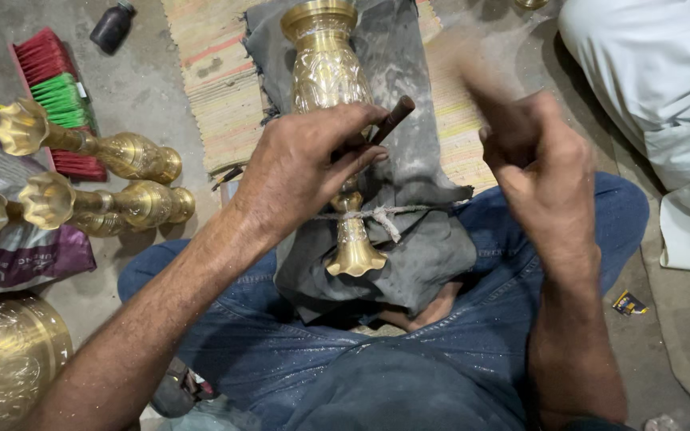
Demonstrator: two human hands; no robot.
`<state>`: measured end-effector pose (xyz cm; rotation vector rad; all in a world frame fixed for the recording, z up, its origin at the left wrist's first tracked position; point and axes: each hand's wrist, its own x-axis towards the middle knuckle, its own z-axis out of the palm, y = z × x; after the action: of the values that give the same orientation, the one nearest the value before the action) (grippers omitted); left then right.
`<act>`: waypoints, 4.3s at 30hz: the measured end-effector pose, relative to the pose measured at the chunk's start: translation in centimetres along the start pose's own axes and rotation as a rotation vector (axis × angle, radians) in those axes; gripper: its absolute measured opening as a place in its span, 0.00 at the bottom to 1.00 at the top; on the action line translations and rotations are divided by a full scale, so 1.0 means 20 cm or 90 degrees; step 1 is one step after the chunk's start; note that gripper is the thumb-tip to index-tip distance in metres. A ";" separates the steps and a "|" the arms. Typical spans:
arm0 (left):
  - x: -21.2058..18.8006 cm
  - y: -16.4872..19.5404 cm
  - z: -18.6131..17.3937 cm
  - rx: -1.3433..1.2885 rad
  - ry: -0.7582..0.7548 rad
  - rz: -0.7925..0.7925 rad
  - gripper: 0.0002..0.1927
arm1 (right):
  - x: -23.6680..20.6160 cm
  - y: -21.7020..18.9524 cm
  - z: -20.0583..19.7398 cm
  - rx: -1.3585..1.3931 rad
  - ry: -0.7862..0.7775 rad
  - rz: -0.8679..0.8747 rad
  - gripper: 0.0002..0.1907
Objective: The person sits on the floor and uses a chisel and wooden mallet to engrave a brass decorative object. They repeatedly strike the chisel to create patterns on the surface, rotating the object as needed.
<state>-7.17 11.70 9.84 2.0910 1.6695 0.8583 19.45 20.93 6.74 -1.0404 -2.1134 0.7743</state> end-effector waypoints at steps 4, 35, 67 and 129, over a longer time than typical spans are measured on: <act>0.00 -0.01 -0.01 0.016 0.030 0.050 0.18 | 0.01 -0.05 -0.03 -0.213 -0.054 -0.082 0.18; -0.01 0.00 -0.02 -0.026 0.032 0.048 0.19 | 0.02 -0.10 -0.05 -0.128 0.025 -0.031 0.17; -0.02 -0.01 -0.01 -0.013 0.036 0.059 0.18 | 0.05 -0.05 -0.09 -0.201 -0.006 -0.108 0.15; -0.06 -0.06 0.03 -0.030 0.106 0.088 0.21 | 0.10 -0.20 -0.13 -0.241 -0.026 -0.128 0.14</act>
<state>-7.93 10.87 8.33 2.1750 1.5800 1.1328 18.64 21.18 11.78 -0.9835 -2.4134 0.3069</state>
